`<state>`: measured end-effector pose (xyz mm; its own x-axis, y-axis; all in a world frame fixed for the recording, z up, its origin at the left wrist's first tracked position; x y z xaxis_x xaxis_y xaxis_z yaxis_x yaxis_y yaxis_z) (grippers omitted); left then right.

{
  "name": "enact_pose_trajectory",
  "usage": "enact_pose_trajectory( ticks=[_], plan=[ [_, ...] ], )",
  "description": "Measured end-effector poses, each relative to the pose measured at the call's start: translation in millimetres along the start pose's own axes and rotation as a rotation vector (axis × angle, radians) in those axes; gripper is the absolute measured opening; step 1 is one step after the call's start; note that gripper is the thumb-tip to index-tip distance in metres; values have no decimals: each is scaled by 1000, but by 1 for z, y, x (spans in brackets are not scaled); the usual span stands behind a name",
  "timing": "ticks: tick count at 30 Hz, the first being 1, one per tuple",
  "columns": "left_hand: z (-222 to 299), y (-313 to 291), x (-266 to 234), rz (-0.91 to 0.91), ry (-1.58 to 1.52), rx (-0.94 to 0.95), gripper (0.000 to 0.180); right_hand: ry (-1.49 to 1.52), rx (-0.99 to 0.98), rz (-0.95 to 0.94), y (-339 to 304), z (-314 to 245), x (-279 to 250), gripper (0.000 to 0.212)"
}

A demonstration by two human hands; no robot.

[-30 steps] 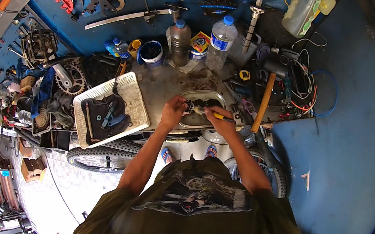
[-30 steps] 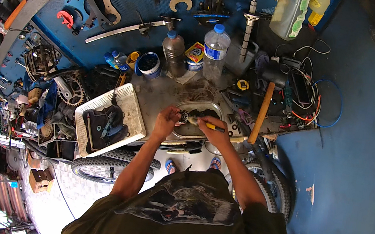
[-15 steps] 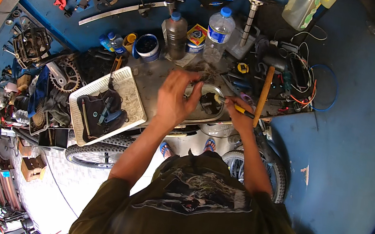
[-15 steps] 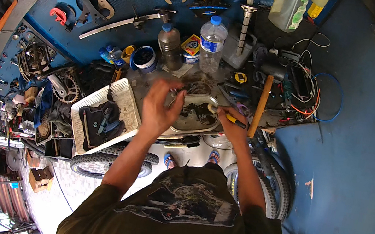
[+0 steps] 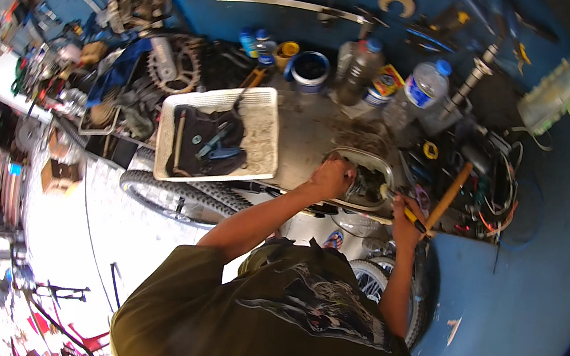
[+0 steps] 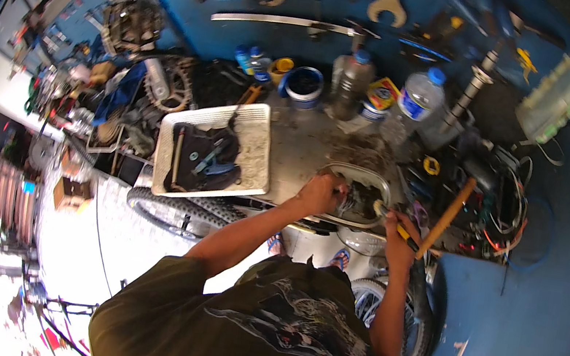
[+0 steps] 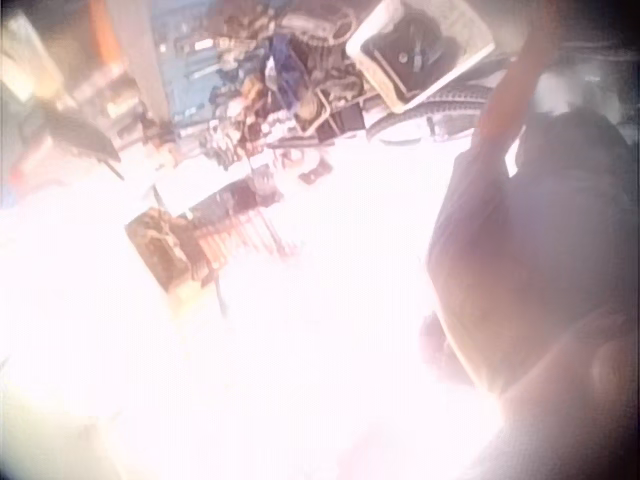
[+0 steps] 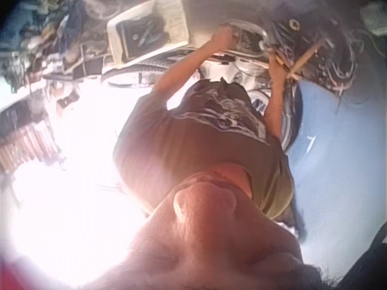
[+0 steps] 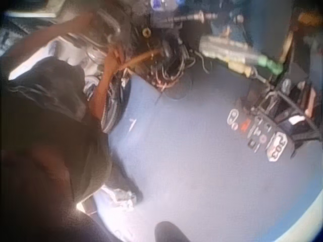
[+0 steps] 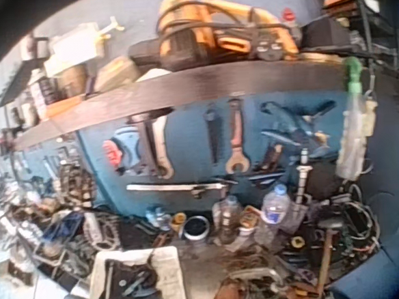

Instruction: The person scrubs small mechanical parts in a metal tray using a yellow-handled brush and liquid. The person repeatedly dips the brush into the tray and scrubs the parts, then places cleaned parts into a white basket on the workbench.

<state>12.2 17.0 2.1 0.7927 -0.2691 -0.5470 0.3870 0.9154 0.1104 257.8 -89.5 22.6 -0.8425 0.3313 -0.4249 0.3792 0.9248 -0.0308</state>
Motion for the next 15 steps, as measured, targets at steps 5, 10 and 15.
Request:
enact_pose_trajectory(
  ticks=[5,10,15],
  plan=[
    [32,-13,-76,376,-45,81,20,-131,-5,-26,9,2,-1,26],
    [-2,-46,-203,489,76,-164,20,-250,-99,-70,26,-9,9,27],
    [-79,-128,-303,483,443,-523,19,-210,-133,-116,29,-24,23,28]
  ],
)
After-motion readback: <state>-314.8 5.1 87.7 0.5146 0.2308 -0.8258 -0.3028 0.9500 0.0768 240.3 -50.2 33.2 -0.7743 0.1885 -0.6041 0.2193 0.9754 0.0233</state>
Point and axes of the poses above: each hand's wrist, its own y-axis towards the middle knuckle, its own x-axis out of the palm, z = x × y, the point moved 1 cm from there along y, towards the middle knuckle, and after that the axes turned 11 degrees about -y, right-handed, at the moved point
